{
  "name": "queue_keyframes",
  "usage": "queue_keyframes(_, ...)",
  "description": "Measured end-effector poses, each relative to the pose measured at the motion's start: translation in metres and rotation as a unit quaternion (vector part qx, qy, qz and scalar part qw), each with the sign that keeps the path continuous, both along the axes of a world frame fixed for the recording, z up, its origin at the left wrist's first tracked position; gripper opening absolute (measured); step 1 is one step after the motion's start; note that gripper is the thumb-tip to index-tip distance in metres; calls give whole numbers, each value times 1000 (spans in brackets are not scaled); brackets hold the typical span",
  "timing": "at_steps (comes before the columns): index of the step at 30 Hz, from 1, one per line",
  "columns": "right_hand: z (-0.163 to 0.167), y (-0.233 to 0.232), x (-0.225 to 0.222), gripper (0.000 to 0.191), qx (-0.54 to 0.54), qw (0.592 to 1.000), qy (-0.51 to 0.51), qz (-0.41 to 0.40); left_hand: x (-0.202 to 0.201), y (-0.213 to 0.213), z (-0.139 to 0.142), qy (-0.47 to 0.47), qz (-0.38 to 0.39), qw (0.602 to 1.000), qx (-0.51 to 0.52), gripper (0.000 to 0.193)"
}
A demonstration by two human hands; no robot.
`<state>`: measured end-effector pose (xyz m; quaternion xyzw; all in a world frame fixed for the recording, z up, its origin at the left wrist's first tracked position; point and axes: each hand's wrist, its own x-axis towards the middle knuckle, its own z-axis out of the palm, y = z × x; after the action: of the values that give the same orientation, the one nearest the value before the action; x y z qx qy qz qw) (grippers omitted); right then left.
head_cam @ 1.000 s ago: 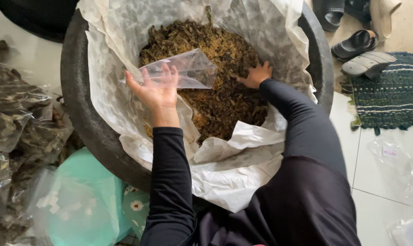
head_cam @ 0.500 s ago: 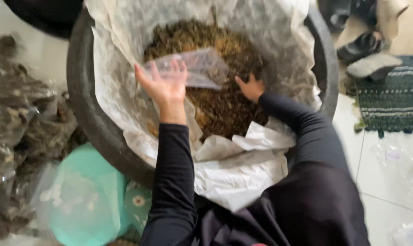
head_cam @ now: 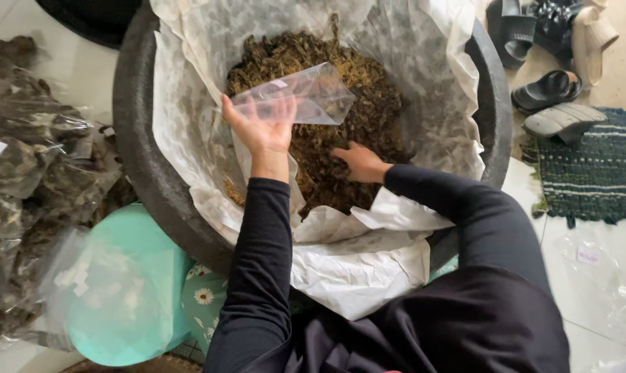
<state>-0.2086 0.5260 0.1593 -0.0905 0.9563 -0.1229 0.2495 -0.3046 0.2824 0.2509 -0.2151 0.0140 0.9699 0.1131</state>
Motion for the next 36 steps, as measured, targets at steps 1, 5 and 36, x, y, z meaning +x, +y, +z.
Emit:
queue_keyframes(1, 8, 10, 0, 86, -62, 998, 0, -3, -1, 1, -1, -15, 12, 1000, -19, 103)
queue_keyframes(5, 84, 27, -12, 86, -209, 975, 47, -51, -6, 4, -10, -61, 38, 994, -80, 99)
queue_keyframes(36, 268, -53, -51, 65, -573, 785, 229, -50, -24, 22, -18, -2, 45, 991, 127, 77)
